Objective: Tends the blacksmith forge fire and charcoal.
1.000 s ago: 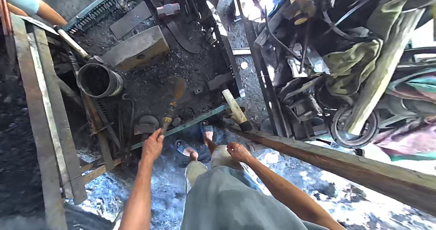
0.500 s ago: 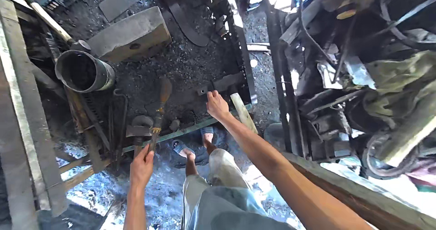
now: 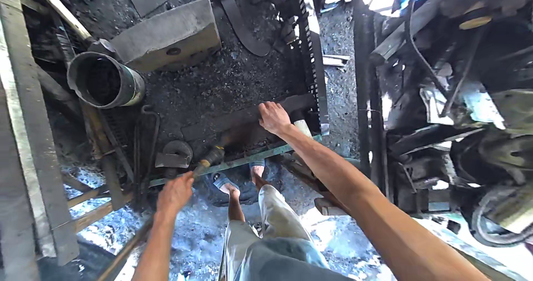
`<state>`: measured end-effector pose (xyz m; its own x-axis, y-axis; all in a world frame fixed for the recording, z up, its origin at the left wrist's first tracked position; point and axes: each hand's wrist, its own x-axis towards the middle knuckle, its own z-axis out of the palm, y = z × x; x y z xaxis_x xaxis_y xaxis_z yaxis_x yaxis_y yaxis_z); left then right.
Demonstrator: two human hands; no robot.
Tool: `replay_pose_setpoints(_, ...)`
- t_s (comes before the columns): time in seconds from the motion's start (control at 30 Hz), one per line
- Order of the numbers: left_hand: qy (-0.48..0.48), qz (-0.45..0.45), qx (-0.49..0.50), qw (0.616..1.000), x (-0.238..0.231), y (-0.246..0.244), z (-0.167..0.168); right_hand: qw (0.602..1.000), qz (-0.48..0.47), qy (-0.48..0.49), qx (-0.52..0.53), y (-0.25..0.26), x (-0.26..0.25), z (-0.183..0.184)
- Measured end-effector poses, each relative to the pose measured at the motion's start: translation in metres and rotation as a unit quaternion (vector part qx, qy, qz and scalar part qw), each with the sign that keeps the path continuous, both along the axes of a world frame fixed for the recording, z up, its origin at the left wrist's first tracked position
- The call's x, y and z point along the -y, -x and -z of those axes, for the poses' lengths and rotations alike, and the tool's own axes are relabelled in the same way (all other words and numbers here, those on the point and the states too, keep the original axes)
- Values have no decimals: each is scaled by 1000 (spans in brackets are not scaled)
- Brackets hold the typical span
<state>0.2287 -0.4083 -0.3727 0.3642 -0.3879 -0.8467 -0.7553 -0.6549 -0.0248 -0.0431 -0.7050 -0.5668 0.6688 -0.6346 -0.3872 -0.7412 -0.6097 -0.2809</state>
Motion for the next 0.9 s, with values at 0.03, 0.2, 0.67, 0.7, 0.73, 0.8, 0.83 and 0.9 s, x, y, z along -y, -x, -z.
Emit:
replay_pose_setpoints(0.03, 2, -9, 28, 1000, 4, -19, -4, 1000, 24, -7, 16, 6, -4, -16)
replay_pose_setpoints(0.2, 98, -64, 96, 989, 4, -67, -55, 969, 216, -77, 96, 46, -43, -91)
replay_pose_setpoints(0.67, 37, -19, 115, 993, 8, -112, -49, 923, 290, -251, -33, 190, -241, -142)
replay_pose_setpoints(0.7, 52, -36, 118, 991, 9, -110, -63, 916, 297, -262, -60, 198, -247, -143)
replay_pose_setpoints(0.73, 71, -54, 112, 990, 12, -104, -79, 909, 307, -270, -80, 205, -252, -142)
replay_pose_setpoints(0.8, 94, -77, 69, 990, 20, -80, -103, 896, 328, -281, -100, 216, -261, -136)
replay_pose_setpoints(0.83, 93, -88, 35, 991, 25, -62, -106, 892, 334, -284, -106, 221, -267, -133)
replay_pose_setpoints(0.9, 85, -87, -32, 992, 41, -19, -92, 886, 345, -290, -110, 225, -273, -127)
